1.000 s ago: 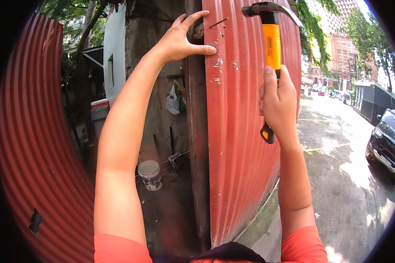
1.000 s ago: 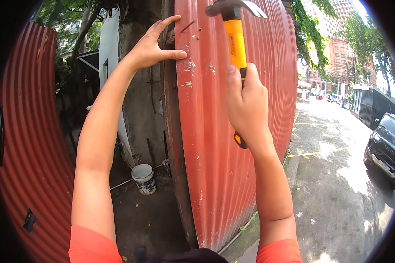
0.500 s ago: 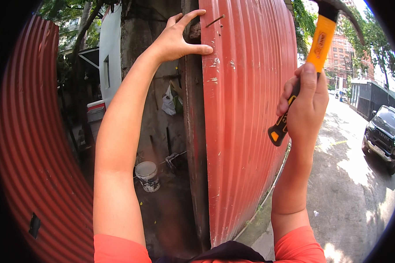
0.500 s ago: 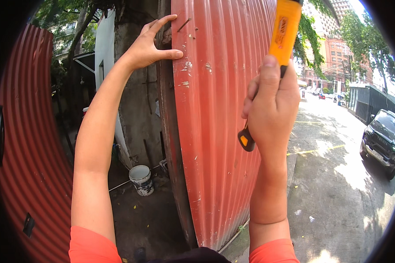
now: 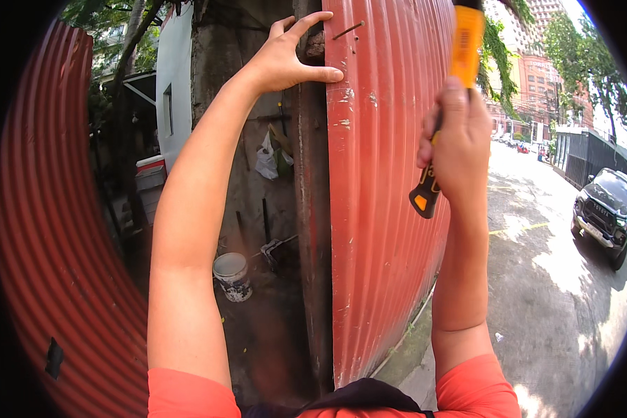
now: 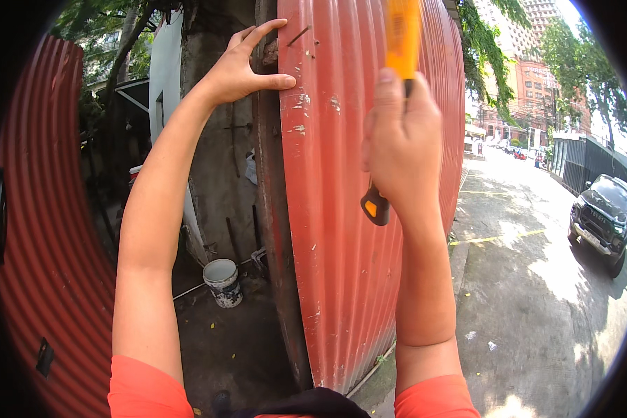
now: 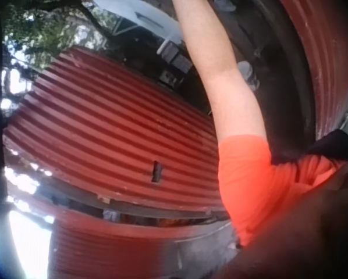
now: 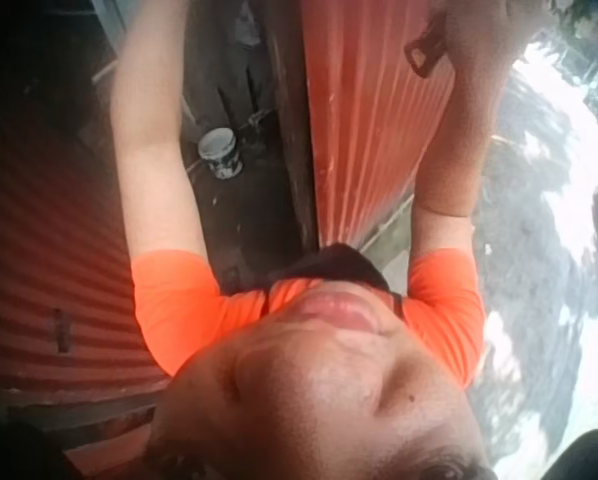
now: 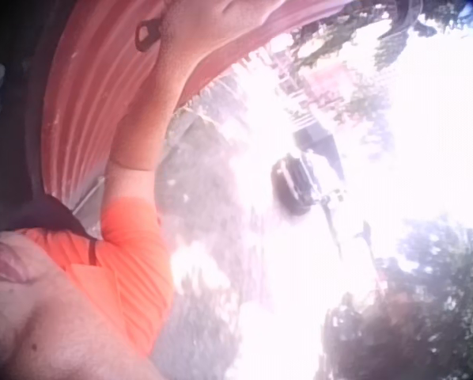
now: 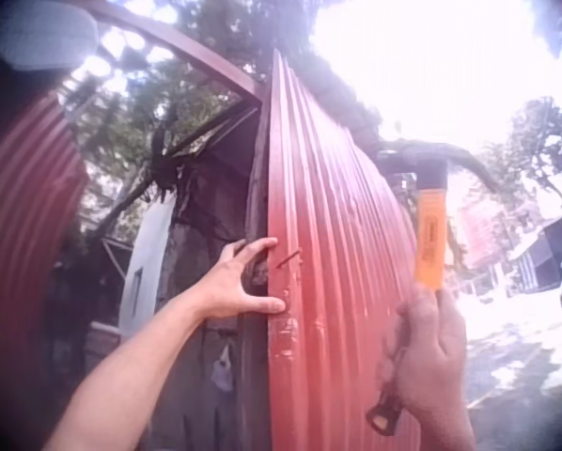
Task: The person uses a hammer to drive nails into a red corrugated metal gate. They repeatedly position nails and strike them with the hammer, occasionally bending the gate to align it with the frame.
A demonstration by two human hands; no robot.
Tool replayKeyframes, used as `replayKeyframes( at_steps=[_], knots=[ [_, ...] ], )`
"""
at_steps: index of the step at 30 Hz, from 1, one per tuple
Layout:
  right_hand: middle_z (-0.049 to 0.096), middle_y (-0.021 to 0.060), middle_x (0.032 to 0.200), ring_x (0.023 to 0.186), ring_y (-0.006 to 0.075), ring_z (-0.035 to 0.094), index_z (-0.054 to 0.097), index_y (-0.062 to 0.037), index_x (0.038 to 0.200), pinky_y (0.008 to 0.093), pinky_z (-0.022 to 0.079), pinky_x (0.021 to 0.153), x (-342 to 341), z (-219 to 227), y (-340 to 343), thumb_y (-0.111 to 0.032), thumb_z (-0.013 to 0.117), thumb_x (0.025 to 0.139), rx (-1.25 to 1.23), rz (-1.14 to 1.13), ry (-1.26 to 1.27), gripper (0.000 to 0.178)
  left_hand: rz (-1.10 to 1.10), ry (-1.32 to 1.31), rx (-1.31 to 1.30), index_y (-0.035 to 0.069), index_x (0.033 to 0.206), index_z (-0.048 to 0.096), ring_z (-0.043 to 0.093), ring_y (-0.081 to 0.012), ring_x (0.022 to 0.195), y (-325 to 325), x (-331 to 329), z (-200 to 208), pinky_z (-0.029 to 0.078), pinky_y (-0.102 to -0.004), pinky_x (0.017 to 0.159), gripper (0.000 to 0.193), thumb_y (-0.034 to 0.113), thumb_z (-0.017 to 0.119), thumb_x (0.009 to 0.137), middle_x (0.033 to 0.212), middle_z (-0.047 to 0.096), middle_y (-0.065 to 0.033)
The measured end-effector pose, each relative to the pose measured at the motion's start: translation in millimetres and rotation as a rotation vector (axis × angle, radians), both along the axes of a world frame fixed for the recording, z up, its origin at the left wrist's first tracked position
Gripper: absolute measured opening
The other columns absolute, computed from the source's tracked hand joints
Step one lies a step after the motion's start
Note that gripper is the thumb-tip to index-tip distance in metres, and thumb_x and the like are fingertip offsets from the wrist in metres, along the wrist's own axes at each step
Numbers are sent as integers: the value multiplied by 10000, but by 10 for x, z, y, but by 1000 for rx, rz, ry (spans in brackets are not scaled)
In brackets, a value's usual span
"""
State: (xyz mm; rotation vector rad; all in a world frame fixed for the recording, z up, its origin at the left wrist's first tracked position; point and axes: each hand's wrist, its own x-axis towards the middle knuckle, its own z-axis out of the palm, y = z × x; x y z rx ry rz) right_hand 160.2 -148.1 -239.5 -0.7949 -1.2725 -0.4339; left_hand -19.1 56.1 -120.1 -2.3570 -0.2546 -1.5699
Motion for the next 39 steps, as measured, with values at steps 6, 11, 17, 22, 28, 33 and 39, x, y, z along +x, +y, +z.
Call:
replayKeyframes(
  at_steps=[6, 11, 17, 22, 28, 33, 39],
  knots=[
    [508, 14, 617, 439, 79, 485, 518, -55, 924, 256, 403, 391, -66, -52, -318, -362, 457, 1106, -13, 132, 131, 362, 39, 17, 12, 410, 1574, 353, 241, -445, 1529, 1, -97, -19, 352, -568, 1204, 1125, 599, 924, 622, 1617, 256, -248],
    [478, 6, 614, 417, 86, 461, 473, -66, 922, 261, 409, 372, 46, -2, 155, -339, 456, 1113, -33, -87, -25, 333, -6, 23, -13, 398, 1578, 352, 247, -446, 1528, -63, -1, -13, 354, -562, 1203, 1131, 581, 928, 621, 1620, 254, -251],
    [495, 13, 610, 406, 84, 469, 501, -57, 949, 250, 404, 363, -65, -54, -325, -371, 408, 1123, 89, 153, 123, 371, 26, 15, -21, 393, 1575, 360, 244, -440, 1530, -45, -88, -13, 333, -558, 1216, 1128, 575, 930, 619, 1621, 259, -256],
    [517, 2, 619, 439, 82, 501, 498, -54, 890, 279, 408, 406, -10, 32, 292, -377, 473, 1106, -66, -155, -37, 389, -20, 5, 7, 389, 1569, 377, 247, -439, 1529, -48, 3, -15, 331, -553, 1218, 1122, 584, 932, 613, 1616, 268, -265],
    [514, 6, 598, 420, 80, 488, 506, -72, 902, 233, 376, 378, -187, -60, -346, -373, 441, 1114, 191, 181, 138, 374, 10, 17, -20, 404, 1572, 360, 237, -461, 1529, 7, -76, -41, 340, -573, 1204, 1127, 583, 929, 616, 1626, 233, -271],
    [539, 67, 615, 482, 132, 565, 533, -28, 923, 314, 431, 433, -180, -73, -154, -393, 465, 1100, 50, 81, 85, 412, -8, 22, -40, 411, 1570, 357, 241, -459, 1527, -43, -77, -37, 343, -574, 1204, 1126, 576, 931, 616, 1627, 227, -270],
    [472, -3, 605, 418, 70, 462, 494, -61, 953, 248, 399, 379, -127, -140, -248, -358, 436, 1117, -15, 75, 97, 345, 16, 25, -25, 406, 1570, 362, 239, -460, 1528, -35, -73, -18, 346, -574, 1204, 1131, 567, 938, 609, 1628, 221, -276]
  ],
)
